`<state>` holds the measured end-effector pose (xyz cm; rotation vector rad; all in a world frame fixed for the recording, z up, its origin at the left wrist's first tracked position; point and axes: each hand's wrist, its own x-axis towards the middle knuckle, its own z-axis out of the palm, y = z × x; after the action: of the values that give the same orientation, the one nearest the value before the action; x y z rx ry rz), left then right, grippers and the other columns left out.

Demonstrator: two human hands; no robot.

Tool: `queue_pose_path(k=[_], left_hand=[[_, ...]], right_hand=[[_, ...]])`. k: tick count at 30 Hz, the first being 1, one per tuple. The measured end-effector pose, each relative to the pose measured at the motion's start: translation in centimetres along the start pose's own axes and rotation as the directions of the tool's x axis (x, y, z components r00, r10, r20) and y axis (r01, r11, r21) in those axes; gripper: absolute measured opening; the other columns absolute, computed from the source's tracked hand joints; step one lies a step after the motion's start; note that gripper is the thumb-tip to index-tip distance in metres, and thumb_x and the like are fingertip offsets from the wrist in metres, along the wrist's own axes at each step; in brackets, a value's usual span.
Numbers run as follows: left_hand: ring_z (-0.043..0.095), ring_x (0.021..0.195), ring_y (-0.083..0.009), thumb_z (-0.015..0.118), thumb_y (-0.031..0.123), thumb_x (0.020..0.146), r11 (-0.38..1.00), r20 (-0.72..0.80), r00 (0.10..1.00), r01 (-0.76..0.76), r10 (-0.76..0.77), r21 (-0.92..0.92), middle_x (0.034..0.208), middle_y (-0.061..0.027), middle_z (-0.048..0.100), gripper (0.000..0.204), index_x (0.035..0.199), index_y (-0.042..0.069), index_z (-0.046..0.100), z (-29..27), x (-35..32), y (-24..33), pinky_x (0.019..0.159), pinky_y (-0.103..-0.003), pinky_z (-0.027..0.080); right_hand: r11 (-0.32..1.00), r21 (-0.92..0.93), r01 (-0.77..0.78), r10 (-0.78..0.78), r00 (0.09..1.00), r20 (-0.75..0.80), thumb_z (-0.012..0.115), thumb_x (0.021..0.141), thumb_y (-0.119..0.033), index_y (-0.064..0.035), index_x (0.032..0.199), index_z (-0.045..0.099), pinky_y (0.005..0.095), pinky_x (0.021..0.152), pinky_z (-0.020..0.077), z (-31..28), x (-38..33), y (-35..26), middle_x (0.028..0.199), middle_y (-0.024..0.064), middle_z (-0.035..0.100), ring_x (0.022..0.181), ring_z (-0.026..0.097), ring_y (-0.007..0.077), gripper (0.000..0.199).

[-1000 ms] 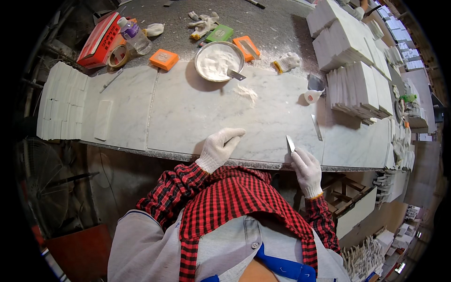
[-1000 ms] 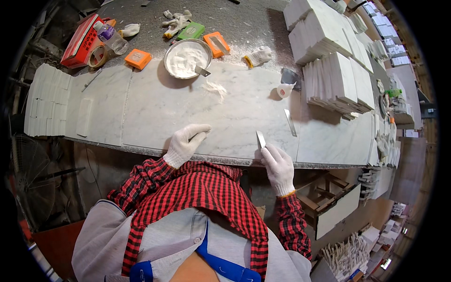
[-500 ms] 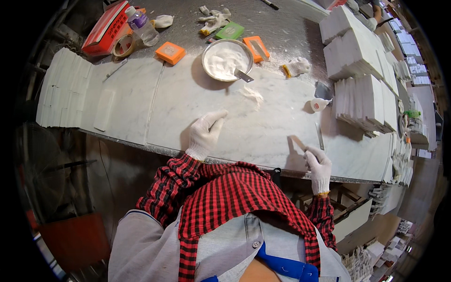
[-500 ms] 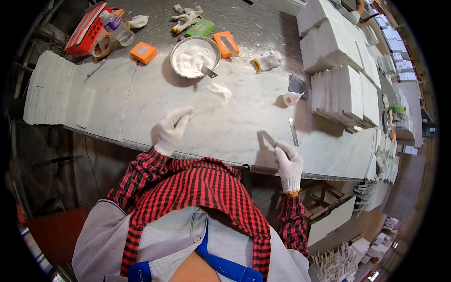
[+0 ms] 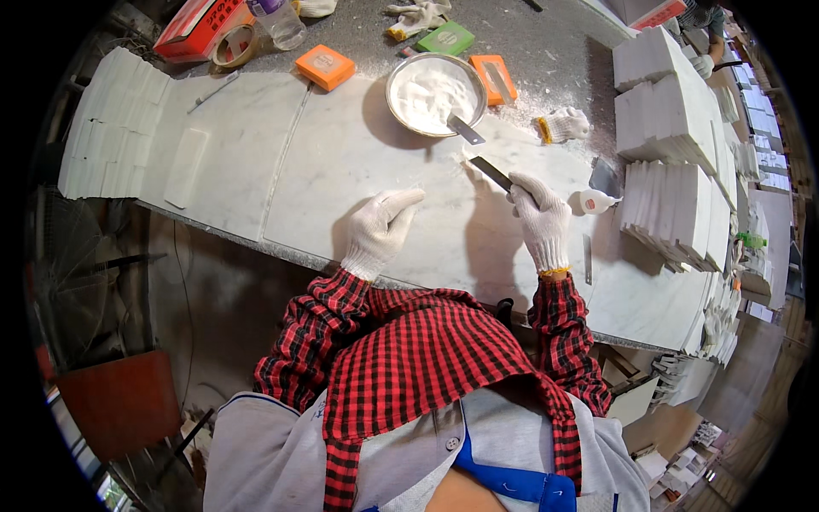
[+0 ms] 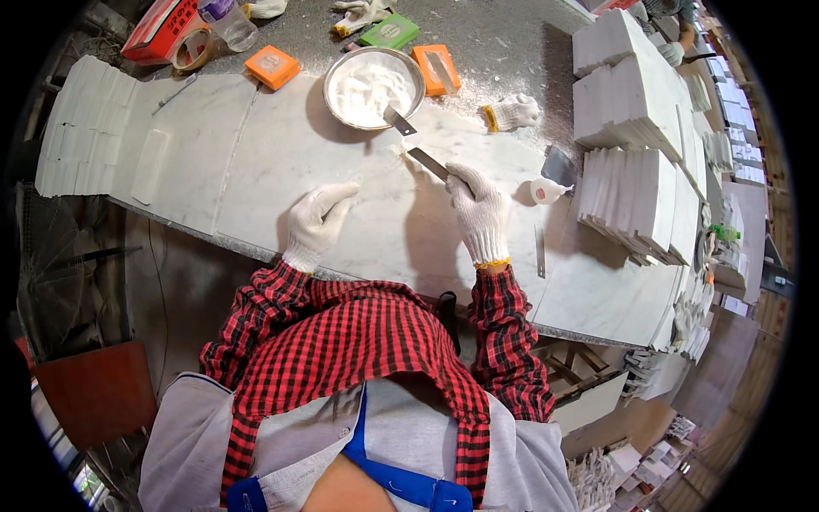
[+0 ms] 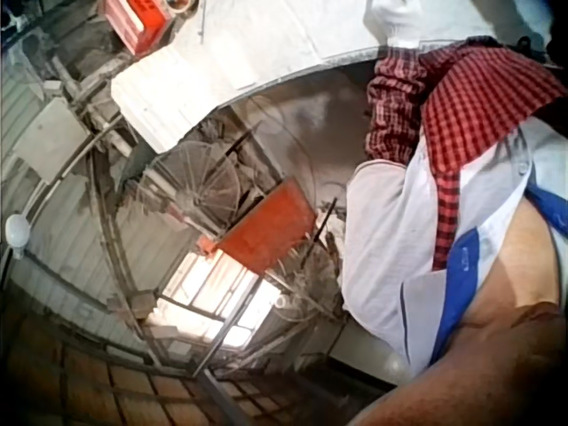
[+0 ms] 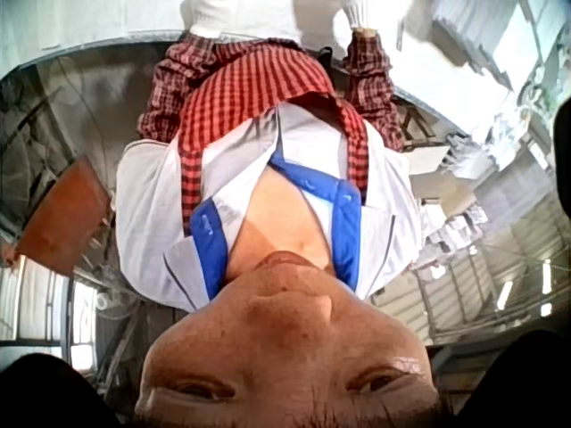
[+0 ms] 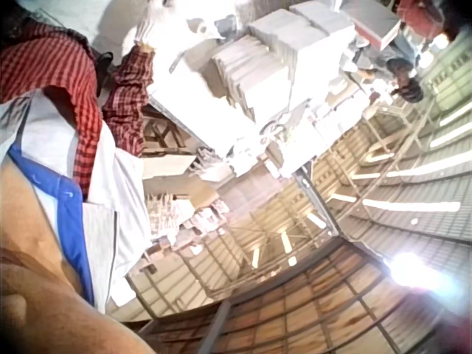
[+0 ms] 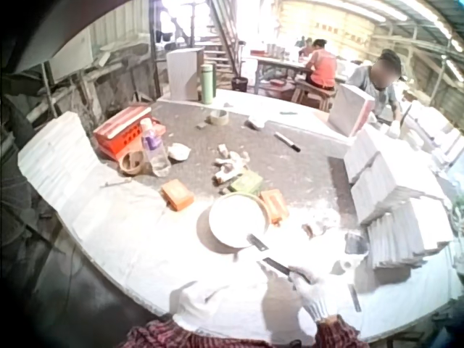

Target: The person cleans a workbench surface by spreading white powder, scrubbing with a sponge, and scraping residue with a metal tool. The person then picks up a white rectangular block from a stack.

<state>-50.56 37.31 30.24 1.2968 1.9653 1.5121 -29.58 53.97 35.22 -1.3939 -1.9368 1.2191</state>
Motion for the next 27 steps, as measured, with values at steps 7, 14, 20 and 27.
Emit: queue_pose_path(k=[7, 14, 20, 27], left_hand=[[0.076, 0.095, -0.019, 0.074, -0.005, 0.089, 0.999, -0.002, 1.0, 0.01, -0.01, 0.037, 0.105, -0.0096, 0.08, 0.023, 0.109, 0.004, 0.08, 0.0, 0.2, 0.6, 0.083, -0.03, 0.06], [0.076, 0.095, -0.0184, 0.074, -0.005, 0.089, 0.997, 0.016, 1.0, 0.015, -0.017, 0.08, 0.105, -0.009, 0.08, 0.023, 0.11, 0.005, 0.08, -0.1, 0.3, 0.3, 0.082, -0.029, 0.06], [0.076, 0.095, -0.018, 0.074, -0.005, 0.089, 0.997, 0.005, 1.0, 0.023, -0.023, 0.068, 0.104, -0.0084, 0.08, 0.023, 0.109, 0.005, 0.08, 0.1, 0.3, 0.5, 0.082, -0.029, 0.059], [0.076, 0.094, -0.0187, 0.074, -0.005, 0.089, 0.995, 0.004, 1.0, -0.005, 0.004, 0.097, 0.105, -0.0088, 0.079, 0.023, 0.109, 0.005, 0.08, 0.1, 0.3, 0.3, 0.082, -0.03, 0.059]], right_hand=[[0.986, -0.128, 0.108, -0.111, 0.994, -0.016, 0.068, 0.097, -0.009, -0.0036, 0.123, 0.077, 0.0245, 0.067, 0.0521, 0.5, 1.2, 1.7, 0.088, 0.0046, 0.077, 0.071, 0.062, 0.0076, 0.028], [0.983, 0.162, -0.091, 0.117, 0.98, -0.164, 0.07, 0.099, -0.01, -0.0037, 0.123, 0.077, 0.0247, 0.071, 0.0532, -0.6, 0.4, 2.5, 0.093, 0.0047, 0.078, 0.077, 0.065, 0.007, 0.026], [0.997, 0.073, -0.032, 0.041, 0.992, -0.118, 0.071, 0.099, -0.013, -0.0032, 0.123, 0.077, 0.0291, 0.077, 0.0564, 1.6, -0.2, 1.1, 0.095, 0.0102, 0.08, 0.083, 0.073, 0.0138, 0.026], [0.947, -0.307, 0.094, -0.132, 0.985, -0.108, 0.072, 0.097, -0.018, -0.0085, 0.117, 0.079, 0.0325, 0.079, 0.058, 0.4, 0.0, 2.3, 0.1, 0.0152, 0.079, 0.088, 0.078, 0.0227, 0.023]])
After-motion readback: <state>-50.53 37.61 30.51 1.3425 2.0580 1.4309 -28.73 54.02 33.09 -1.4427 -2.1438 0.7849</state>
